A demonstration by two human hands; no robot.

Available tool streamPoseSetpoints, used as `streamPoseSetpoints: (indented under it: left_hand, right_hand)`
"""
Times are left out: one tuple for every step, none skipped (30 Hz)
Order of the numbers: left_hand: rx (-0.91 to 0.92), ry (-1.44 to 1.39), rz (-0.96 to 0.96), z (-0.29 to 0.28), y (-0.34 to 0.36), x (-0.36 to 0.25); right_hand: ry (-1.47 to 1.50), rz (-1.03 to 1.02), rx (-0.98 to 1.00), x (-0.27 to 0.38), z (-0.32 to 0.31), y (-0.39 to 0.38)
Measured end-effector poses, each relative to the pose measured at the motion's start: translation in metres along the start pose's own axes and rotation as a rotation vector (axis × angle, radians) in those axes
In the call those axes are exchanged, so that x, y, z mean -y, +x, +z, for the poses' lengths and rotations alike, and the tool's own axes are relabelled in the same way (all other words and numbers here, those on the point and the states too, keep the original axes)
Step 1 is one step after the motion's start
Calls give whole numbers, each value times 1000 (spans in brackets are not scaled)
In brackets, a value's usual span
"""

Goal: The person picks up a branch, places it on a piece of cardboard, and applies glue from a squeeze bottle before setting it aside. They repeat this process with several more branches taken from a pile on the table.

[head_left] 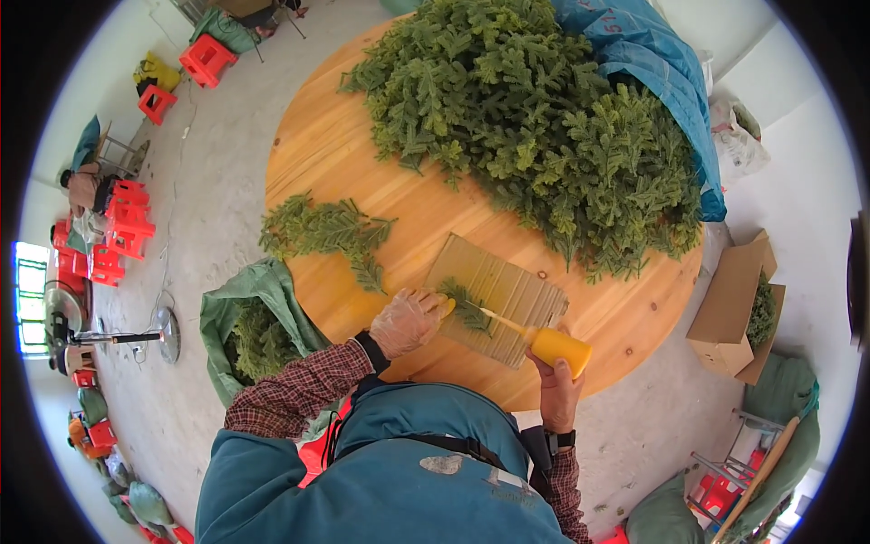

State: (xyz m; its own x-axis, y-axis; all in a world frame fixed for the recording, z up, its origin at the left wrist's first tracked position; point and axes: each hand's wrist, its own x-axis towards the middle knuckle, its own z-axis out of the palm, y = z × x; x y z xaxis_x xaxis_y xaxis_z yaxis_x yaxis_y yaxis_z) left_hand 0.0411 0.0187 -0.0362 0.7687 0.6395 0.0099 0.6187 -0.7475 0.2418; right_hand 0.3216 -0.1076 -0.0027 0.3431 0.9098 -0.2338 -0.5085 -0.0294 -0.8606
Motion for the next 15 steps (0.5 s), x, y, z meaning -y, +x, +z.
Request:
streamPoseSetpoints:
  left_hand:
    - [-1, 6, -18, 1, 1, -2]
    - [0, 5, -19, 2, 2, -3]
    - [14, -17, -32, 2, 5, -5]
    - [28, -39, -44, 2, 9, -7]
    - [42, -60, -58, 2, 11, -8]
    - [41, -60, -60, 2, 12, -10]
    - [24, -56, -54, 3, 13, -11]
    - [8, -51, -46, 3, 14, -13]
    - [-8, -47, -38, 4, 14, -14]
    - [-8, -47, -39, 4, 14, -14]
    - [-3, -47, -42, 6, 15, -13]
    - [3, -46, -45, 7, 15, -13]
    - [9, -46, -48, 7, 15, -13]
    - [9, -47, -48, 7, 15, -13]
    - [8, -41, -51, 6, 15, -14]
  right_hand:
    - [-12, 7, 11, -2, 3, -1]
    - [-12, 9, 12, -4, 5, -2]
    - [-4, 12, -3, -6, 7, -2]
    - [3, 16, -18, -9, 8, -1]
    - [11, 20, -32, -12, 9, -1]
    - [11, 21, -30, -15, 9, 1]
    - [6, 22, -46, -19, 8, 2]
    - [0, 22, -63, -21, 9, 4]
    - [-5, 21, -81, -22, 10, 5]
    - [-5, 21, -81, -23, 11, 5]
    - [-8, 17, -79, -23, 11, 6]
    - [-11, 13, -78, -24, 12, 7]
    - [-14, 9, -77, -24, 12, 7]
    - [-14, 10, -78, -24, 13, 8]
    - [-27, 13, -78, -24, 13, 8]
